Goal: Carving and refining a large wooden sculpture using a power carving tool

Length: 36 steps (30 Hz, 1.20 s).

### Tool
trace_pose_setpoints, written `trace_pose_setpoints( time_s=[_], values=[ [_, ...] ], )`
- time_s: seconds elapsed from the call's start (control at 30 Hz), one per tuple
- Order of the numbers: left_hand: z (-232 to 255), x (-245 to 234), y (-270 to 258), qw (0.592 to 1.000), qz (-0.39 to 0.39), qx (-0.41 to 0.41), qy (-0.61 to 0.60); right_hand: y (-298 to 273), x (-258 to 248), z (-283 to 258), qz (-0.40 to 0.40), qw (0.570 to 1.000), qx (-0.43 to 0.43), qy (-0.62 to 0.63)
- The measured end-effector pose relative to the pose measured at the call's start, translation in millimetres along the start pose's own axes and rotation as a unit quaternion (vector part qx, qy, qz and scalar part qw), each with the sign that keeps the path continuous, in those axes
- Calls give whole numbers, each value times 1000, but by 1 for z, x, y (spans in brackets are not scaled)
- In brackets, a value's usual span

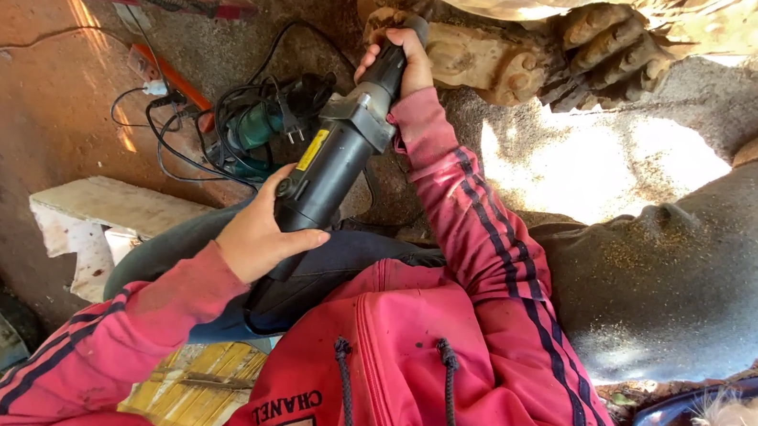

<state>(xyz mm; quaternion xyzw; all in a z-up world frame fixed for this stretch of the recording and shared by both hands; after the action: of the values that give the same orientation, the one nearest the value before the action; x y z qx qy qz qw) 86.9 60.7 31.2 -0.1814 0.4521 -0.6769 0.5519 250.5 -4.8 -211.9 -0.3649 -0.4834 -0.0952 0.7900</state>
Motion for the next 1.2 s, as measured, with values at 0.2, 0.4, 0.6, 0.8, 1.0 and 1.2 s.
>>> trace_pose_setpoints(
  time_s=[0.2, 0.4, 0.6, 0.8, 1.0, 1.2],
  values=[
    [1, -35, 5, 990, -35, -77, 115, 1, -2, 5, -18, 997, -56, 53],
    [-5, -32, 8, 995, -23, -28, 96, 6, -4, 4, -17, 998, -52, 32],
    [-11, -26, 5, 999, -19, 3, 39, 11, -4, 6, 4, 999, -31, 3],
    [-15, -13, 0, 999, -1, 3, -47, 25, -19, 10, 41, 998, 2, -42],
    [-8, -21, 5, 999, -20, 12, 30, 9, -3, 4, 33, 999, -25, -17],
    [-14, -17, -3, 1000, -10, -15, -2, 8, -4, 15, 28, 1000, 7, -3]
  ],
)
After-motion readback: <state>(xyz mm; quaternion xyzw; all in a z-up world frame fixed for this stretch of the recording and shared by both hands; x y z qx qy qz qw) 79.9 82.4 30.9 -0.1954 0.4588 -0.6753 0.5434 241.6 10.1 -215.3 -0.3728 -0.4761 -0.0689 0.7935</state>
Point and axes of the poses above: each hand's wrist, its own y-axis towards the middle knuckle, its own x-axis out of the palm, z = x × y, the point moved 6 cm from there along y, towards the middle knuckle, and after that the axes turned 9 degrees about -z, right-handed, at the moved point
